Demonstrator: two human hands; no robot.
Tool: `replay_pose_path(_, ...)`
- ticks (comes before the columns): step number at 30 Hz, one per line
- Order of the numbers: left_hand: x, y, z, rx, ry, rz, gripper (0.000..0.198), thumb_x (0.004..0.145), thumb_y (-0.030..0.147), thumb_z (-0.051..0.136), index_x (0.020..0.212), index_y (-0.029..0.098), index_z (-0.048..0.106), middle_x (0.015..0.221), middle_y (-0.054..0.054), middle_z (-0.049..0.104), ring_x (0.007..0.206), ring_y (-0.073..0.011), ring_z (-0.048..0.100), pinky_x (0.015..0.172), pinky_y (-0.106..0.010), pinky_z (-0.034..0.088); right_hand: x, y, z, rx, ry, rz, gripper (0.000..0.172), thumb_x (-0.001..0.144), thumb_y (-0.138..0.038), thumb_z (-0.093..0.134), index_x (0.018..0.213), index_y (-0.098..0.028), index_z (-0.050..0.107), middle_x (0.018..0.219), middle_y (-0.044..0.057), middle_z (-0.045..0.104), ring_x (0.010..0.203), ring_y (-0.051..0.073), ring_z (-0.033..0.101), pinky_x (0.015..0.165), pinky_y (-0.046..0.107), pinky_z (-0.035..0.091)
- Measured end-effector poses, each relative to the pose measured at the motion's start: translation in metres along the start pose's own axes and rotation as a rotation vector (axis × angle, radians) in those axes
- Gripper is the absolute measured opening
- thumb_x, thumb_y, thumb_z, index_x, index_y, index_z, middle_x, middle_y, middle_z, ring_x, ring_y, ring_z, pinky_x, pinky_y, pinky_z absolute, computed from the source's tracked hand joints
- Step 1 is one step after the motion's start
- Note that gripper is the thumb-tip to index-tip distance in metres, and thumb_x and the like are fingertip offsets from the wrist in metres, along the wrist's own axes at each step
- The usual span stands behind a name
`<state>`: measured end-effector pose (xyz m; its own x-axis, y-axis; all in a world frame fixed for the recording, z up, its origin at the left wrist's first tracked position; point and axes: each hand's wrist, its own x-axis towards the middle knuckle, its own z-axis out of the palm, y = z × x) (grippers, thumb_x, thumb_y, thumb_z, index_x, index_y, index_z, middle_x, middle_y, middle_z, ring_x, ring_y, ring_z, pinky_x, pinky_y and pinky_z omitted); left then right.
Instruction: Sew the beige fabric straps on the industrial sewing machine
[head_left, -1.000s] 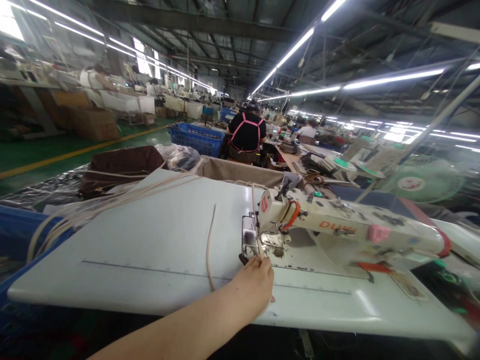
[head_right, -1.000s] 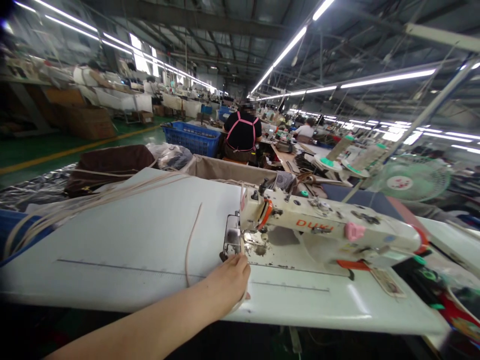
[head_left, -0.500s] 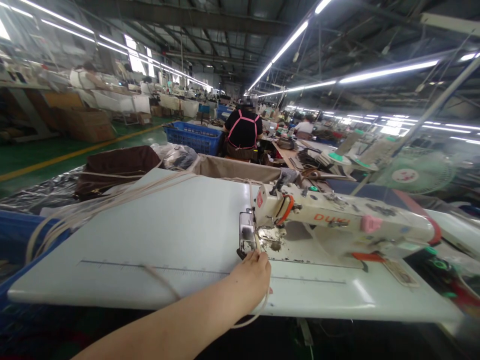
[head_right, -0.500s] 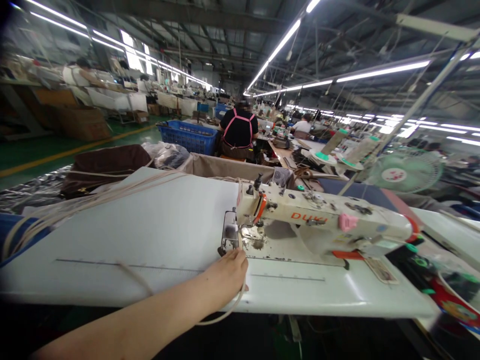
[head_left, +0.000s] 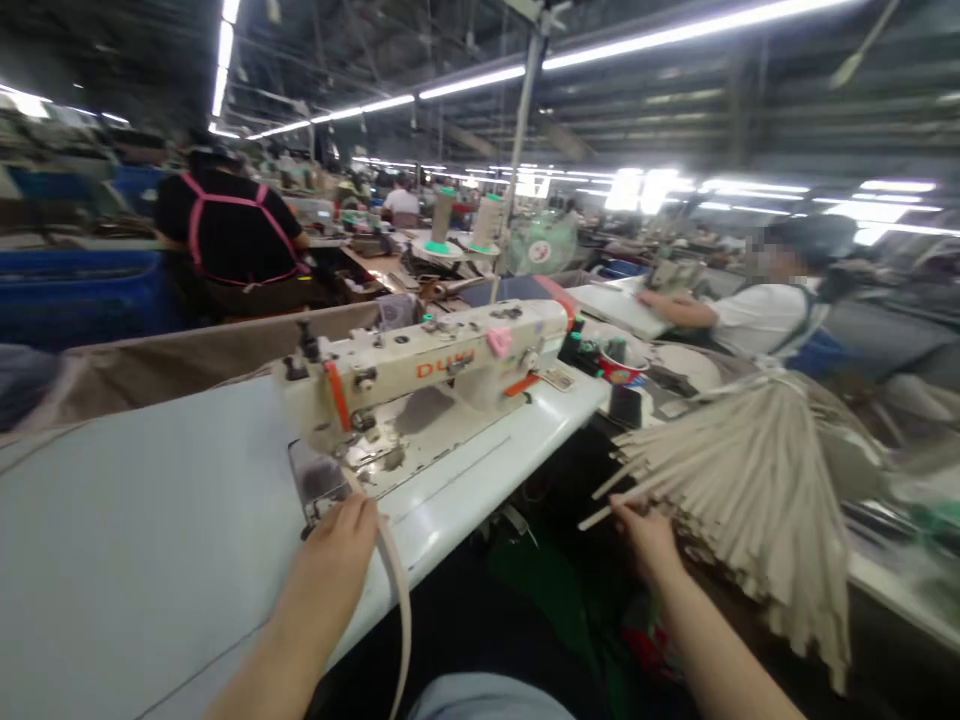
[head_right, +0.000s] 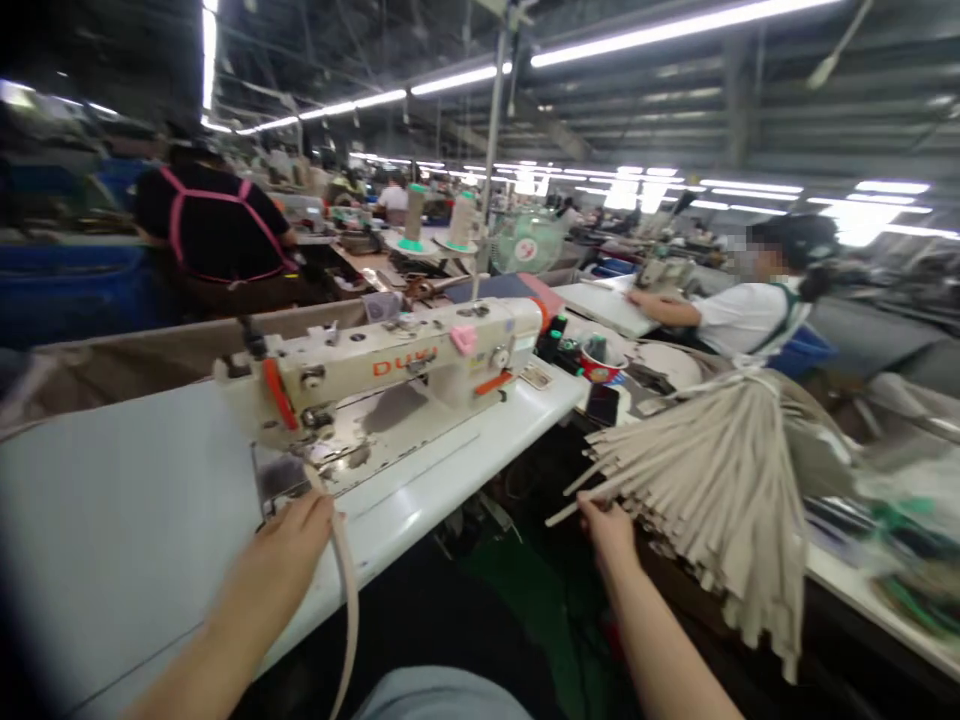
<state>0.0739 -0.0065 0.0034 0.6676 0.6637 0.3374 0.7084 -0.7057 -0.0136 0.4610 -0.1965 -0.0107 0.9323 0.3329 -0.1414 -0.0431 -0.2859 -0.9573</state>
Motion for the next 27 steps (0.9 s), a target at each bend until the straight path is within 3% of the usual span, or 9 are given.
replay_pose_path(4,-0.013,-0.016,0.023,0.066,0.065,0.076,0.041,0.098,0.002,0.042,0.123,0.012,0.071,0.134,-0.017,0.068,0.123,-0.0313,0.067,0.106,-0.045,0.056,-0.03,0.053,0.015,0.028,-0.099,0.122,0.025,0.066,-0.024,0.088,0.064,-0.014,0.065,0.059,0.001,0.061,0.048,0.012,0.049,0.046,0.025,0.037)
replay_pose_path(7,-0.019,-0.027,0.037,0.065,0.055,0.114,0.044,0.095,0.002,0.044,0.128,0.015,0.07,0.139,-0.016,0.067,0.126,-0.0306,0.066,0.107,-0.044,0.056,-0.031,0.073,0.026,0.059,-0.098,0.178,0.023,0.065,-0.028,0.084,0.07,-0.013,0.068,0.051,-0.002,0.054,0.042,0.009,0.039,0.042,0.024,0.023)
replay_pose_path(10,-0.021,-0.036,0.049,0.062,0.059,0.125,0.047,0.093,0.003,0.044,0.13,0.017,0.069,0.138,-0.015,0.068,0.125,-0.0304,0.066,0.106,-0.044,0.056,-0.002,0.07,0.017,0.106,0.005,0.188,0.039,0.077,-0.049,0.079,0.089,-0.013,0.068,0.051,-0.006,0.048,0.041,0.008,0.03,0.043,0.024,0.016)
replay_pose_path(13,-0.021,-0.041,0.059,0.061,0.103,0.116,0.045,0.094,0.006,0.041,0.128,0.012,0.069,0.137,-0.018,0.067,0.119,-0.031,0.069,0.102,-0.044,0.058,0.022,0.063,0.009,0.135,0.114,0.143,0.047,0.088,-0.062,0.068,0.096,-0.016,0.065,0.054,-0.006,0.046,0.044,0.009,0.033,0.044,0.024,0.021)
replay_pose_path(16,-0.021,-0.042,0.066,0.018,0.147,0.069,0.042,0.093,0.009,0.042,0.121,0.015,0.071,0.131,-0.017,0.069,0.112,-0.0309,0.07,0.096,-0.043,0.059,0.009,0.071,0.019,0.117,0.075,0.143,0.036,0.09,-0.05,0.07,0.087,-0.015,0.067,0.054,-0.003,0.051,0.048,0.011,0.044,0.046,0.024,0.028)
replay_pose_path(18,-0.02,-0.041,0.069,-0.025,0.159,0.033,0.041,0.089,0.011,0.045,0.12,0.017,0.072,0.127,-0.015,0.071,0.112,-0.0309,0.07,0.097,-0.043,0.059,-0.012,0.083,0.032,0.091,-0.035,0.192,0.028,0.08,-0.036,0.081,0.073,-0.013,0.067,0.051,0.001,0.054,0.047,0.014,0.05,0.045,0.024,0.028)
replay_pose_path(21,-0.021,-0.041,0.07,-0.063,0.149,0.005,0.044,0.085,0.012,0.049,0.123,0.017,0.071,0.127,-0.015,0.07,0.114,-0.0303,0.069,0.1,-0.042,0.057,-0.027,0.095,0.041,0.066,-0.12,0.25,0.026,0.066,-0.025,0.089,0.065,-0.013,0.066,0.049,0.001,0.054,0.041,0.013,0.047,0.042,0.024,0.022)
replay_pose_path(24,-0.021,-0.042,0.068,-0.062,0.124,0.018,0.044,0.087,0.012,0.047,0.124,0.015,0.07,0.13,-0.016,0.069,0.115,-0.0289,0.069,0.1,-0.039,0.056,-0.003,0.087,0.029,0.081,-0.037,0.217,0.034,0.074,-0.043,0.087,0.075,-0.014,0.068,0.05,-0.003,0.05,0.04,0.01,0.039,0.042,0.023,0.022)
replay_pose_path(27,-0.019,-0.042,0.068,-0.065,0.118,0.012,0.04,0.089,0.014,0.048,0.123,0.015,0.07,0.129,-0.017,0.069,0.113,-0.0294,0.069,0.1,-0.04,0.056,0.028,0.074,0.012,0.115,0.092,0.133,0.045,0.088,-0.063,0.068,0.084,-0.018,0.066,0.051,-0.008,0.043,0.044,0.01,0.037,0.045,0.023,0.025)
